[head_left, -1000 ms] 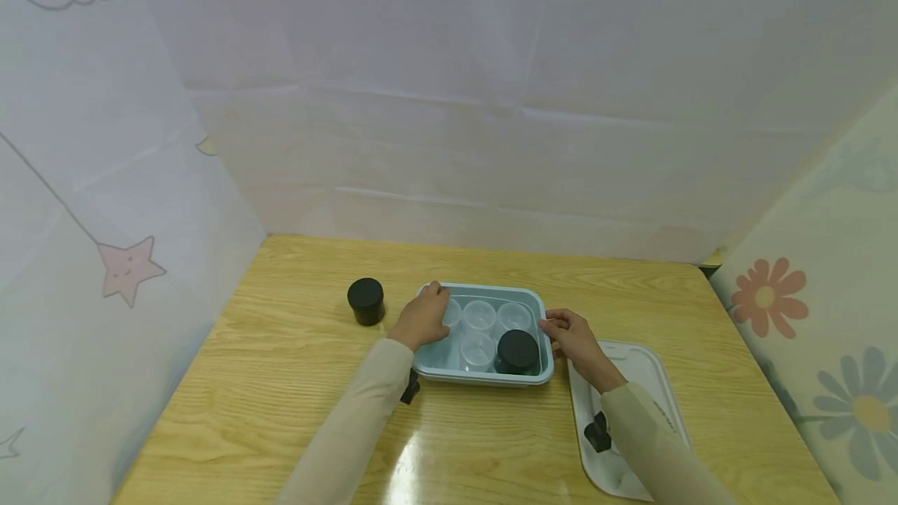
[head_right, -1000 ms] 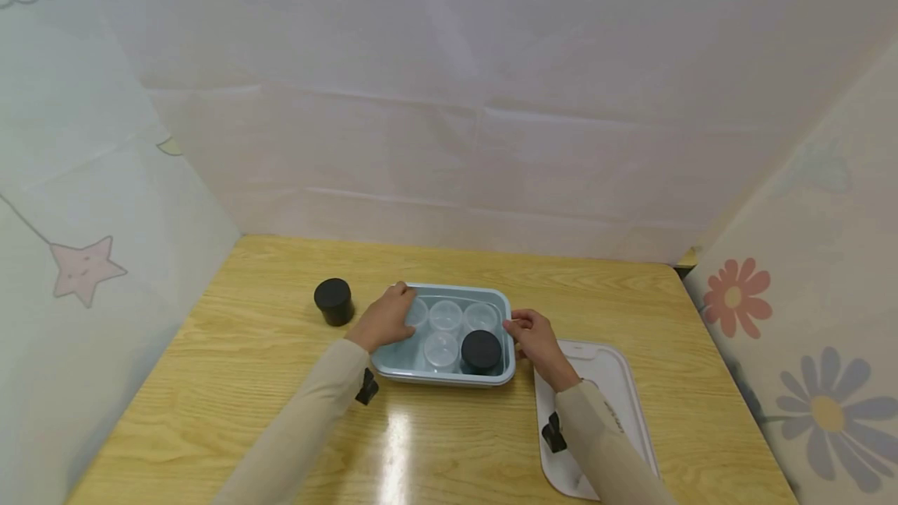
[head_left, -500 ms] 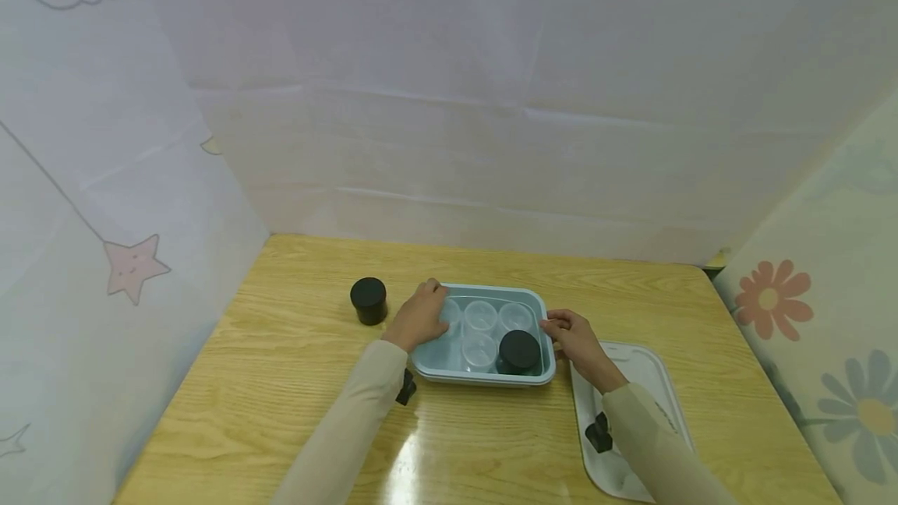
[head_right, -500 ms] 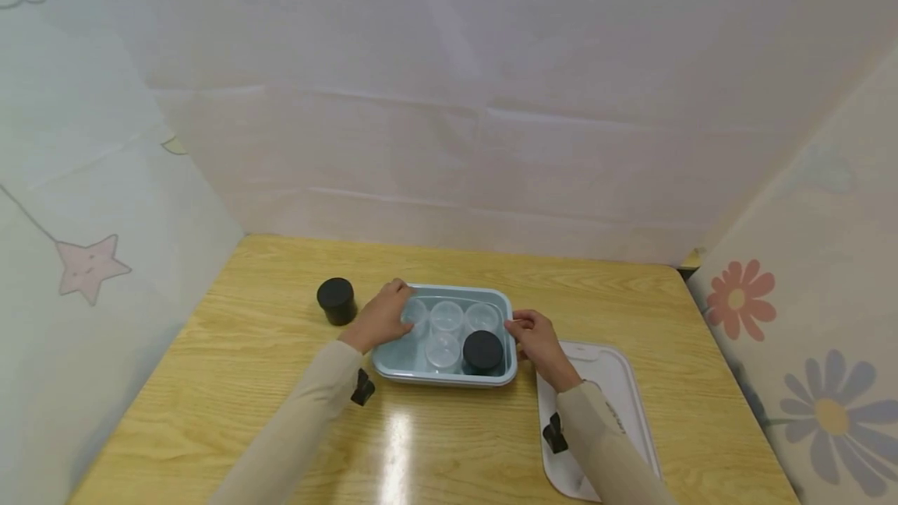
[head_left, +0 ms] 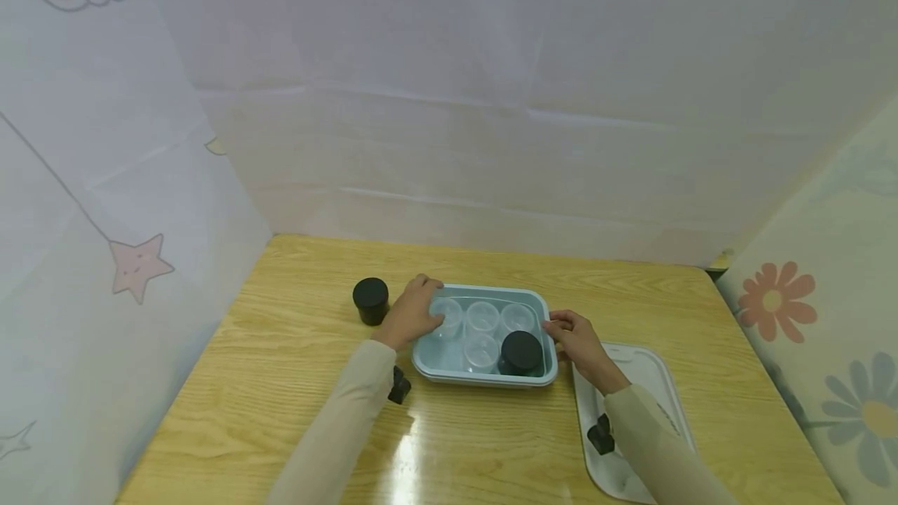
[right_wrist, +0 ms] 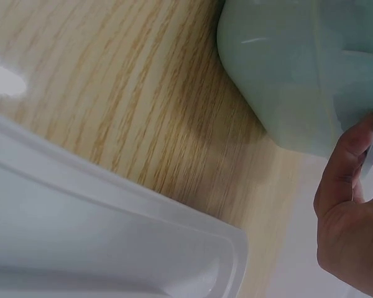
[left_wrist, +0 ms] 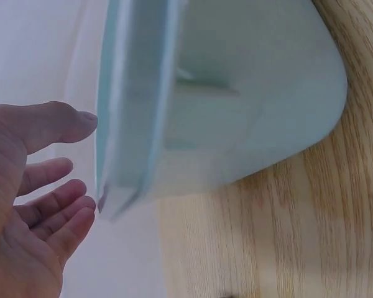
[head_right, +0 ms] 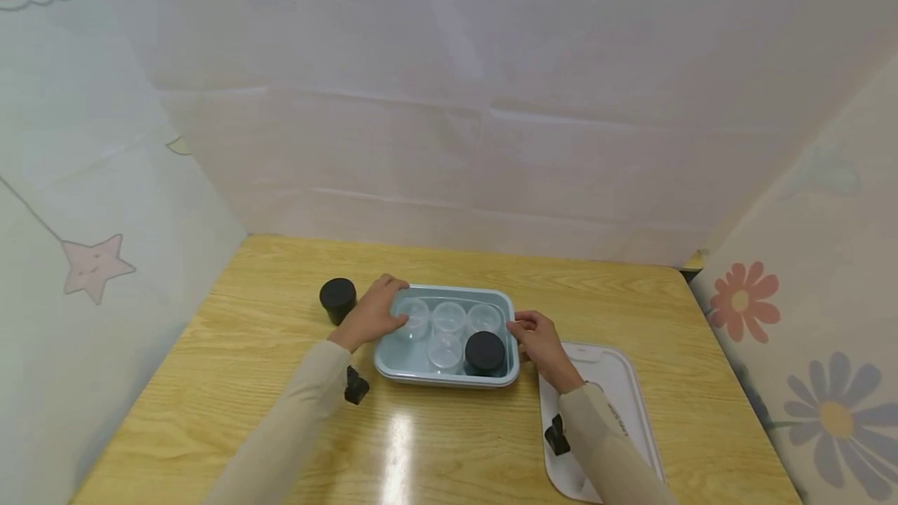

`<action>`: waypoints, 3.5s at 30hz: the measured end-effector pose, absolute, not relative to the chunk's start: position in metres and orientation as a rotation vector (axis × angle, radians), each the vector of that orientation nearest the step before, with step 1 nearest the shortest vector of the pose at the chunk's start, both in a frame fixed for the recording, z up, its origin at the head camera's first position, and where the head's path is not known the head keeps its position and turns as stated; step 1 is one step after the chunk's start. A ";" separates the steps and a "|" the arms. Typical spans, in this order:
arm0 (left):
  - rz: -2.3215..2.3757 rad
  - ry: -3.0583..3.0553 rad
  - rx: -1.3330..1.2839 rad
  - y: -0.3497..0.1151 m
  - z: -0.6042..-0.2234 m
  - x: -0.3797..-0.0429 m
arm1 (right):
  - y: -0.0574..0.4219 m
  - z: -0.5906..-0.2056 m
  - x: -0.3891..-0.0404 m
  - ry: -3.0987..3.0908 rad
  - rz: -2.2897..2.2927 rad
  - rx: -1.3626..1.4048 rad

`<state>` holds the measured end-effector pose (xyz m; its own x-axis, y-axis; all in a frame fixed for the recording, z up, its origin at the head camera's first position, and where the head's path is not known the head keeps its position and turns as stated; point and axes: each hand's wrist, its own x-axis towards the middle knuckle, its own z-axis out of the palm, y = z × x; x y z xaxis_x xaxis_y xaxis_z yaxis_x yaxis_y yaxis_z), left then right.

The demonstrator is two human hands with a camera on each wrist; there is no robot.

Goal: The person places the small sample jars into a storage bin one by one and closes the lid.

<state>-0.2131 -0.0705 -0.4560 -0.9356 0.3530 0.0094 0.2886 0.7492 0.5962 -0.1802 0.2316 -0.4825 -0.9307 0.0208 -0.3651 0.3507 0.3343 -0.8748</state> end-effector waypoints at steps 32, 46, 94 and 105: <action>1.060 2.884 0.240 -0.148 -0.456 -0.223 | 0.229 -0.481 -0.180 2.322 -1.627 0.334; 1.043 2.872 0.161 -0.169 -0.461 -0.230 | 0.230 -0.482 -0.180 2.322 -1.629 0.329; 1.144 2.782 0.086 -0.173 -0.483 -0.230 | 0.229 -0.482 -0.179 2.312 -1.636 0.353; 1.154 2.799 0.124 -0.167 -0.472 -0.228 | 0.229 -0.482 -0.179 2.334 -1.615 0.357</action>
